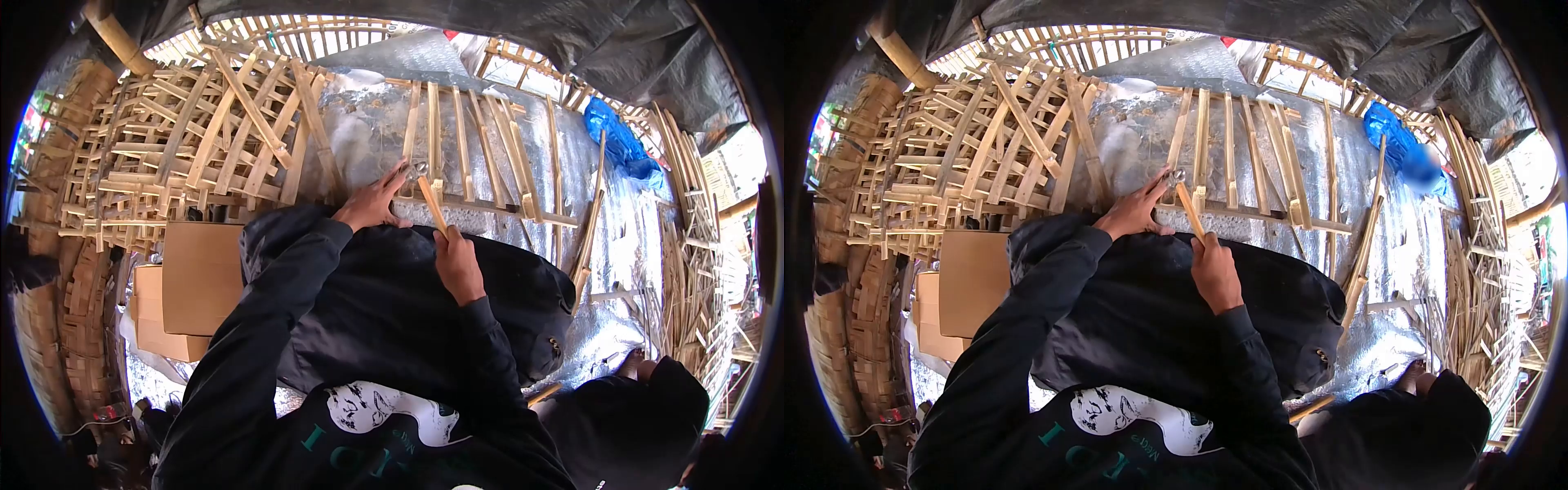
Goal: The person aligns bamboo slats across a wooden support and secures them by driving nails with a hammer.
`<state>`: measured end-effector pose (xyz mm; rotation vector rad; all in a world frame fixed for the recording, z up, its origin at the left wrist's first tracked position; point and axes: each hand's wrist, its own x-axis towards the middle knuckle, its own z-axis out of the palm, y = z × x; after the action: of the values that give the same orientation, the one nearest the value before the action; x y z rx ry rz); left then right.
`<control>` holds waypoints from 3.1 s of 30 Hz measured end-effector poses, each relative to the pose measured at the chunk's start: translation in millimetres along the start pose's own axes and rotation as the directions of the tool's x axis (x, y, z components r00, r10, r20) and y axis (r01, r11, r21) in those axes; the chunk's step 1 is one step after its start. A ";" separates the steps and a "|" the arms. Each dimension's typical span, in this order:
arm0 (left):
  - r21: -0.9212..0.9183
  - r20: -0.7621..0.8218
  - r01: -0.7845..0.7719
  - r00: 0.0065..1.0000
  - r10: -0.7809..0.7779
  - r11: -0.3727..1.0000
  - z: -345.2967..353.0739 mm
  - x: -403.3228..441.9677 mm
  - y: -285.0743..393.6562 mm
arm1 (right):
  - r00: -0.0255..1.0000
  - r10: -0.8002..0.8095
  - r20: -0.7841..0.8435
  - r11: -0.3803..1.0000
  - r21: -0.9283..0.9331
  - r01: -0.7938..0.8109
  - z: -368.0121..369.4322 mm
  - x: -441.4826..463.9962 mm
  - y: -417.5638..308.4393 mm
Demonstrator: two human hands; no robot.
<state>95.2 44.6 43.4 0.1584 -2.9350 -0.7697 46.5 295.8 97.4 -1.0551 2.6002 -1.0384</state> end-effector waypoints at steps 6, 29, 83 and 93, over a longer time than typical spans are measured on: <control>-0.038 -0.056 -0.050 0.997 0.048 0.998 1.6 -1.2 0.3 | 0.994 -0.032 -0.107 0.995 0.095 0.043 -6.6 1.4 -14.1; 0.001 -0.055 -0.032 0.998 0.032 0.999 2.9 -0.6 -0.3 | 0.988 -0.073 -0.133 0.995 0.061 0.082 -5.5 3.6 -13.5; -0.863 0.067 0.305 0.860 -0.506 0.403 7.3 72.7 -31.0 | 0.991 -0.033 -0.127 0.990 -0.138 0.015 32.2 60.6 32.0; -0.924 0.084 0.231 0.901 -0.426 0.306 1.6 66.3 -29.2 | 0.990 -0.043 -0.133 0.982 -0.190 0.017 34.2 58.6 30.5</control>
<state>31.6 11.7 32.4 0.6873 -1.8288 -2.1882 -1.3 254.0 58.6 -1.1022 2.8482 -0.9150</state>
